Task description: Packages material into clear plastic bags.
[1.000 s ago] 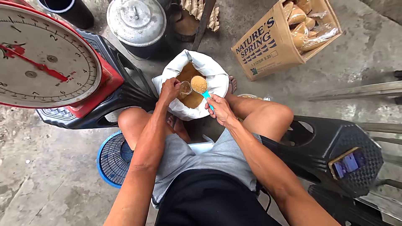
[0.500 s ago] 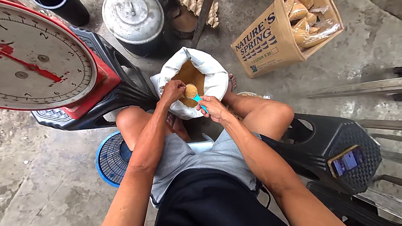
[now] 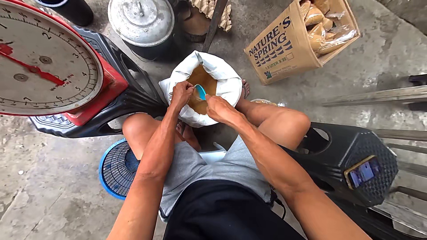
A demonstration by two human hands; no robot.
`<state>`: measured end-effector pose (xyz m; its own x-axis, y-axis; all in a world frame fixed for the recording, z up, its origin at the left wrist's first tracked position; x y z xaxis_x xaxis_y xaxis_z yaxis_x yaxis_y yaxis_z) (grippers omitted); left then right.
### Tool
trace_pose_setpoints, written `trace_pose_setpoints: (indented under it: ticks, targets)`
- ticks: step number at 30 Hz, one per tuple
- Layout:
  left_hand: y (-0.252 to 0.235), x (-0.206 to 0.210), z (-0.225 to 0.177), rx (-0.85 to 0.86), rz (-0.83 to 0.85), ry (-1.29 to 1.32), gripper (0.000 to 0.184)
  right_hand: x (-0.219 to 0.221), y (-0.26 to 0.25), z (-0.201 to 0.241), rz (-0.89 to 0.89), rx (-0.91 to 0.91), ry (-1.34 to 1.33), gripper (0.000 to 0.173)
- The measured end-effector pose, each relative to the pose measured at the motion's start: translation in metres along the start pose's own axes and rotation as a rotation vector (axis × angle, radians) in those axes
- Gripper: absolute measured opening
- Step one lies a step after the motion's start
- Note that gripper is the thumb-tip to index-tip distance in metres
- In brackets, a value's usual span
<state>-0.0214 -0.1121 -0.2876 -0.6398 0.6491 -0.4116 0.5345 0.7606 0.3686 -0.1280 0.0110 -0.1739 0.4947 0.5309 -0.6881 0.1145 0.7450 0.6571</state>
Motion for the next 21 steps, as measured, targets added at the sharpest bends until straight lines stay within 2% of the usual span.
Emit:
trace_pose_setpoints:
  ticks: [3,8,11,13,17,21]
  targets:
    - [0.001,-0.002,0.000,-0.017,-0.001,-0.006,0.020,-0.010,0.021,-0.011,-0.055,-0.025,-0.176,0.037]
    - [0.006,-0.012,-0.002,-0.036,0.033,-0.090,0.021,-0.015,0.034,-0.052,-0.190,0.113,-0.428,0.047]
    - [0.011,-0.020,-0.002,-0.033,0.033,-0.157,0.021,0.003,-0.006,-0.062,-0.214,0.196,-0.463,0.044]
    - [0.015,-0.024,-0.003,-0.038,0.029,-0.192,0.021,0.023,-0.049,-0.058,-0.180,0.233,-0.429,0.033]
    - [0.050,-0.031,-0.034,-0.056,0.034,-0.163,0.020,0.052,-0.124,-0.053,-0.162,0.322,-0.389,0.030]
    - [0.052,-0.030,-0.036,-0.047,0.031,-0.194,0.018,0.078,-0.161,-0.067,-0.153,0.442,-0.623,0.027]
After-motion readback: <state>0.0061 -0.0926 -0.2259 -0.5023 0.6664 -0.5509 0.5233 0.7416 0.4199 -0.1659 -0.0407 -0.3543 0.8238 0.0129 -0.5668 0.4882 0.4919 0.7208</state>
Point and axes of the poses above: each hand's wrist, its own y-axis away from the middle knuckle, its own x-axis out of the palm, z = x × y, the point moved 3 cm from there along -y, towards the middle knuckle, and after that the axes turned 1 degree about z, right-handed, at the moved point
